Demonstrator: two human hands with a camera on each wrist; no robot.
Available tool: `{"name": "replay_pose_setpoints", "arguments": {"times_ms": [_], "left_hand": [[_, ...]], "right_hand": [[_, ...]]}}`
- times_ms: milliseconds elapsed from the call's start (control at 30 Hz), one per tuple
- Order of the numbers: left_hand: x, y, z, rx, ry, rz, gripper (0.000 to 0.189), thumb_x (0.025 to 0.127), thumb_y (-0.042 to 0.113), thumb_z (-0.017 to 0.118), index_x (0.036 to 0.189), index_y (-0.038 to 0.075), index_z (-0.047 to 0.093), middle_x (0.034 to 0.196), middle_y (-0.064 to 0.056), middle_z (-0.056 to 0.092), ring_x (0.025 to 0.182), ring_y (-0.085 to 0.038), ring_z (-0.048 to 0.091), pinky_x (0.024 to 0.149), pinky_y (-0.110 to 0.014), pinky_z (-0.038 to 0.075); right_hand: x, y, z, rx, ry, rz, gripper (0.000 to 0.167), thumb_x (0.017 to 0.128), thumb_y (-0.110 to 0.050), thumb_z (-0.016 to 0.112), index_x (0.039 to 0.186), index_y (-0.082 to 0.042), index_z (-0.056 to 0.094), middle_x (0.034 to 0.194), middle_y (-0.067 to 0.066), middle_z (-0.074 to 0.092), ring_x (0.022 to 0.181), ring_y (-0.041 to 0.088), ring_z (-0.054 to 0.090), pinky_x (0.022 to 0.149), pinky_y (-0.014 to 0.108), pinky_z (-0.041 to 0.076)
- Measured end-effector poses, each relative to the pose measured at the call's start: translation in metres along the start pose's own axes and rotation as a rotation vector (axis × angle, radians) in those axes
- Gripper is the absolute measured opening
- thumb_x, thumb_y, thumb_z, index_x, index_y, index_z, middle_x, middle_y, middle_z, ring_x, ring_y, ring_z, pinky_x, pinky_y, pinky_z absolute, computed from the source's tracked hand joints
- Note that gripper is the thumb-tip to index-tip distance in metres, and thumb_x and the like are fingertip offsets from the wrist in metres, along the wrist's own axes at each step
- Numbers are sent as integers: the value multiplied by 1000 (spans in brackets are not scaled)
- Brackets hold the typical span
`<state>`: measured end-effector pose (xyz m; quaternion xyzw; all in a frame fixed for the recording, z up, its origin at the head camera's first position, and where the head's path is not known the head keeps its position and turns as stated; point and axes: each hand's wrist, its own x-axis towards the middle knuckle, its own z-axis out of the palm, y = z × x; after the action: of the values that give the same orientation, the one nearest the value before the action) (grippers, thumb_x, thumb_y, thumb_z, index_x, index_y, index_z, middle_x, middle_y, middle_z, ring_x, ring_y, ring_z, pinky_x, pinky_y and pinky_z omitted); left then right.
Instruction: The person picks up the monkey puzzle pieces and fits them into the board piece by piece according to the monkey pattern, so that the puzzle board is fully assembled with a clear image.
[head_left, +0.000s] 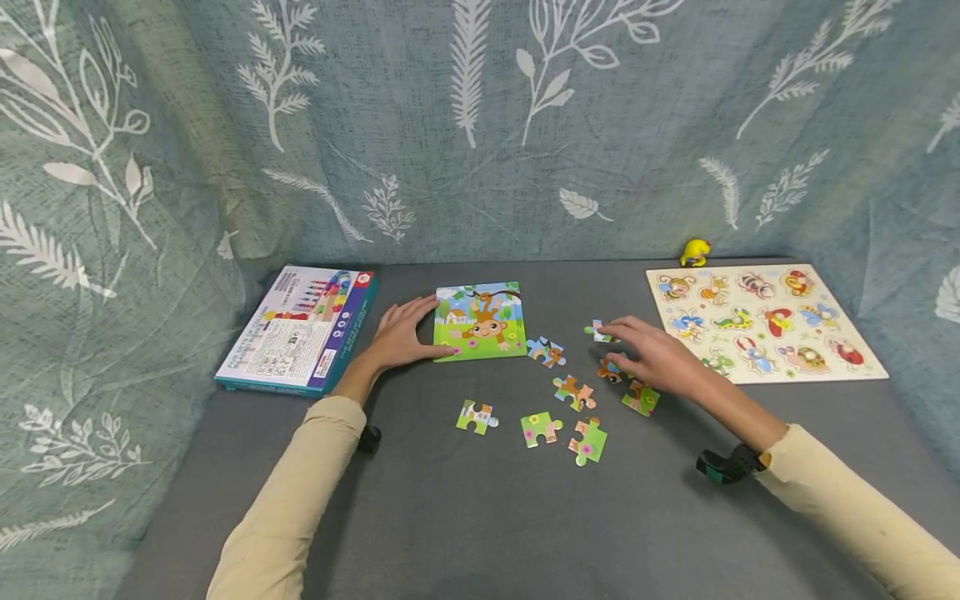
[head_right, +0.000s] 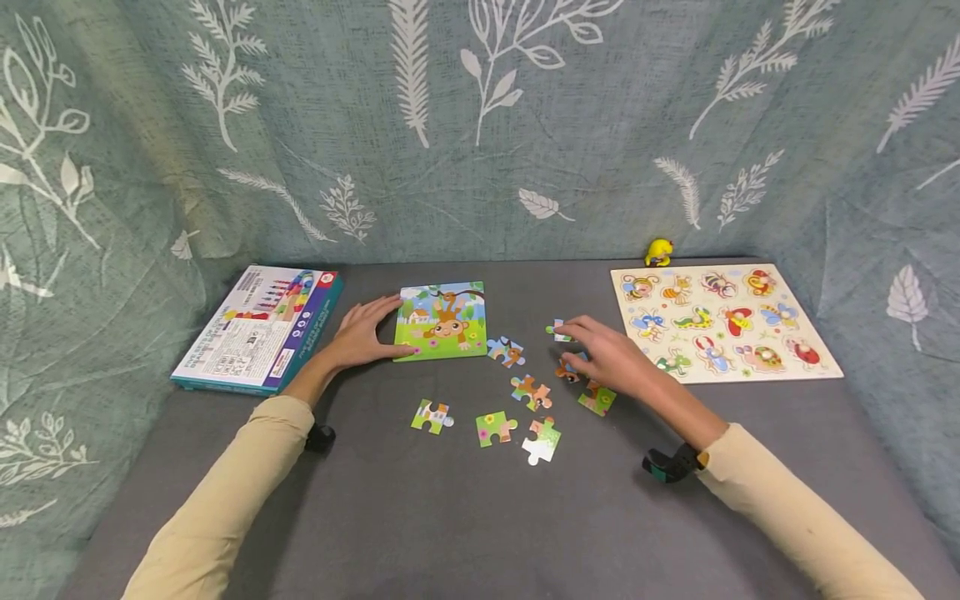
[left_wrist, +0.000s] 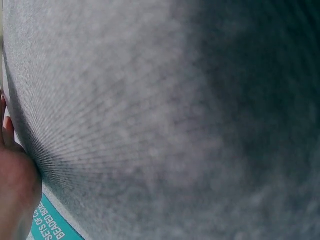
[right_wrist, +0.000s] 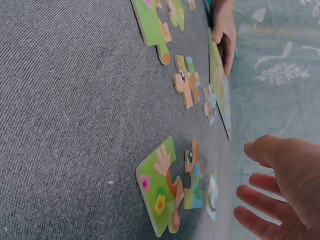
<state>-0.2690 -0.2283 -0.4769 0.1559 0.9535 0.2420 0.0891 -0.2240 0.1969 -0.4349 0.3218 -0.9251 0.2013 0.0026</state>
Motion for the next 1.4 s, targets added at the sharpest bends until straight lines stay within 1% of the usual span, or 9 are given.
{"name": "replay_pose_setpoints", "arguments": {"times_ms": [233,467,733,967,1300,1400], "left_hand": [[1,1,-2,-5,5,8,95,77,50,75,154,16,29,162,-8,23,150,-32,16,120,-57,2],[2,1,-3,8,6,6,95,78,48,75,154,16,29,162,-8,23,150,-31,17,120,-57,3],[1,2,-3,-2,8,8,94,78,46,76,154,15,30,162,-8,24,150,-32,17,120,-57,2],[0,0,1,0,3,7,95,78,50,74,154,16,29,162,-8,23,150,-32,16,120,-57,2],[0,-2,2,9,4,-1,96,77,52,74,154,17,28,162,-7,22,150,-32,16,120,-57,3],[-1,-1,2,8,3,-3,95,78,50,74,154,16,28,162,-8,22,150,-32,16,120,-57,3]], "right_hand": [[-2,6,0,16,-28,34,43,92,-18,66,133,-5,58,133,18,56,118,35,59,90,51,51],[-8,11,2,36,-39,31,39,92,-14,65,129,-3,60,131,19,57,118,36,57,94,52,49],[-11,9,7,49,-42,20,40,92,-13,64,130,-2,59,131,19,56,117,36,59,91,51,50],[-9,7,10,57,-40,-4,39,92,-14,66,129,-2,60,129,17,58,116,34,59,91,49,51],[-8,7,8,52,-38,7,37,92,-13,65,128,-3,61,129,16,58,117,34,60,92,49,50],[-6,6,8,49,-29,-7,37,91,-12,66,126,-3,62,128,16,59,116,33,60,92,49,50]]}}
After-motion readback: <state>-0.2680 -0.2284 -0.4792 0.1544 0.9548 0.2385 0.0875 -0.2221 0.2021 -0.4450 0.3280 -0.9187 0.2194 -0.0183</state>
